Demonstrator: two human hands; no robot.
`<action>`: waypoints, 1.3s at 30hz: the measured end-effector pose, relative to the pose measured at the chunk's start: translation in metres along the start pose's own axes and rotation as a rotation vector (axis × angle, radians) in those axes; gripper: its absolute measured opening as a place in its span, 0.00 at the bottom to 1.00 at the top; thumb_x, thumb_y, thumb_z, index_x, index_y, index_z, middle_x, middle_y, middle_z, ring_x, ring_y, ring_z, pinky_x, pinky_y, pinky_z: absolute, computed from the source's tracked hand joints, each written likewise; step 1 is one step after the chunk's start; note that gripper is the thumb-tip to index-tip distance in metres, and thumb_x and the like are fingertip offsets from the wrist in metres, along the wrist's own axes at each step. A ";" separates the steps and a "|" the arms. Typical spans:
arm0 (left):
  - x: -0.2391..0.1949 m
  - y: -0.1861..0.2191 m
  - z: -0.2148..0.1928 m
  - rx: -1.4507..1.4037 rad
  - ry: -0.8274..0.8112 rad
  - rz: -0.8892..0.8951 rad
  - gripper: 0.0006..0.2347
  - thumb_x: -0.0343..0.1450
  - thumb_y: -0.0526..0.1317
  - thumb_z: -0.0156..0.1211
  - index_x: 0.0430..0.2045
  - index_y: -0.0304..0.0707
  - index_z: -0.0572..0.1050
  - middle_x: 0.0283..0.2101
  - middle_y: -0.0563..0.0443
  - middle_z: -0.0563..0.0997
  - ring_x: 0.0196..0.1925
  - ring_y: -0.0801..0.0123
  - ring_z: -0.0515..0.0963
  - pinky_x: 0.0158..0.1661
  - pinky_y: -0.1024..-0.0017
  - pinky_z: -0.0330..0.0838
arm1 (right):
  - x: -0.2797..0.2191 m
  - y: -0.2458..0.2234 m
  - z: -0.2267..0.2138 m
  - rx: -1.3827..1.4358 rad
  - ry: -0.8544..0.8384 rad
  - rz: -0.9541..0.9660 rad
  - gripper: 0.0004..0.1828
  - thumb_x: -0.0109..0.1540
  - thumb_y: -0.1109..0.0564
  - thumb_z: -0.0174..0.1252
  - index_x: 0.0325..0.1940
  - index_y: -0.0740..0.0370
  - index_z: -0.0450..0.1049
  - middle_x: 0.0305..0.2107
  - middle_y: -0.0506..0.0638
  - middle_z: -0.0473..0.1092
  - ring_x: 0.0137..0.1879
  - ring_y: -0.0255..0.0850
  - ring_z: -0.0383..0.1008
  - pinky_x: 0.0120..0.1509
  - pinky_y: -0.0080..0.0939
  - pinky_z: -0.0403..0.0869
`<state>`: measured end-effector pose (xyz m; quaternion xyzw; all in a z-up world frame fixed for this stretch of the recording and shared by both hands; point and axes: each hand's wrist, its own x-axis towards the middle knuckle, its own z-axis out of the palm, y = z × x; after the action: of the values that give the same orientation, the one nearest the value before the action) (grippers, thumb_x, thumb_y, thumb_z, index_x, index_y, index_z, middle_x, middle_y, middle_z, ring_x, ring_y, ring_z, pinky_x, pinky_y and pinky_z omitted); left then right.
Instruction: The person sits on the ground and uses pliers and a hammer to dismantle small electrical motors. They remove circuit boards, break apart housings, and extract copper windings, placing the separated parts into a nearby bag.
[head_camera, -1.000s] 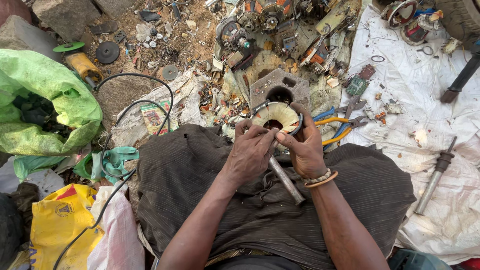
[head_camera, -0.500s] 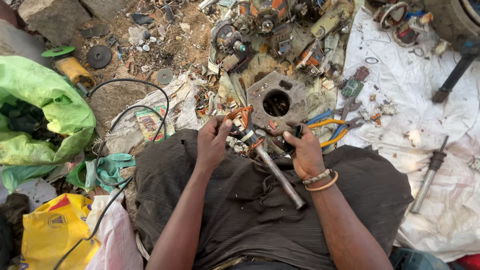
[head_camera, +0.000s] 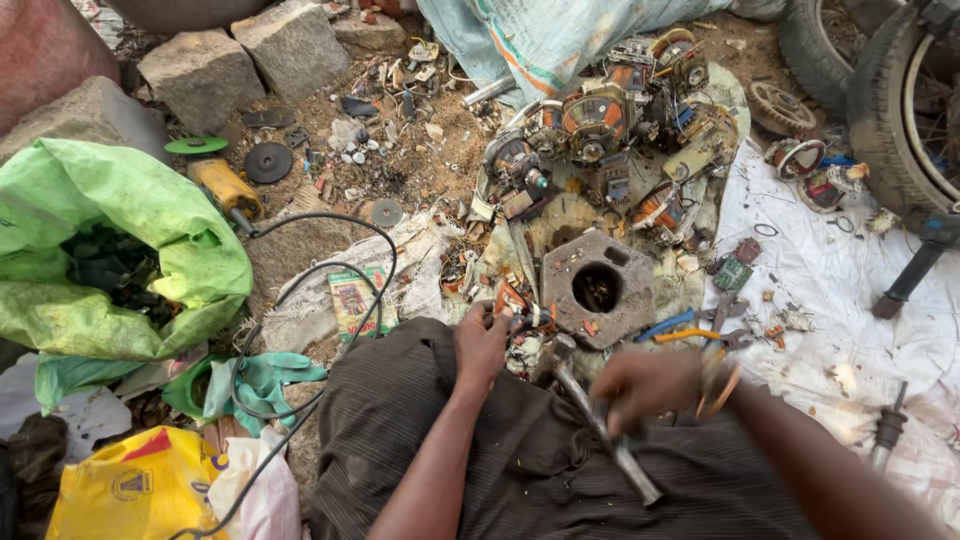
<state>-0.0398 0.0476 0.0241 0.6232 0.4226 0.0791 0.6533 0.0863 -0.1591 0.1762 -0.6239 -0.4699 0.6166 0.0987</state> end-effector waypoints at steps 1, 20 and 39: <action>0.000 0.003 0.002 -0.024 -0.024 0.036 0.12 0.72 0.39 0.60 0.47 0.32 0.77 0.35 0.47 0.84 0.33 0.73 0.79 0.34 0.70 0.72 | -0.019 -0.015 -0.044 0.307 0.220 -0.096 0.14 0.62 0.54 0.50 0.46 0.50 0.81 0.33 0.50 0.84 0.35 0.38 0.85 0.45 0.41 0.85; -0.028 0.029 0.000 0.012 -0.634 0.312 0.31 0.68 0.48 0.66 0.63 0.37 0.62 0.60 0.32 0.75 0.63 0.47 0.78 0.57 0.54 0.78 | 0.042 0.044 0.049 -0.028 1.275 -0.059 0.17 0.65 0.53 0.61 0.57 0.60 0.74 0.50 0.55 0.77 0.55 0.48 0.77 0.56 0.48 0.76; -0.044 0.018 0.014 0.277 -0.444 0.424 0.39 0.64 0.52 0.69 0.71 0.41 0.61 0.47 0.41 0.84 0.50 0.60 0.85 0.54 0.63 0.77 | 0.060 0.053 0.070 0.193 1.271 -0.209 0.18 0.67 0.52 0.59 0.55 0.68 0.76 0.41 0.54 0.79 0.44 0.38 0.80 0.45 0.36 0.78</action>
<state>-0.0510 0.0134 0.0581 0.7822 0.1376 0.0171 0.6074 0.0382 -0.1775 0.0830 -0.8063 -0.3207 0.1539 0.4726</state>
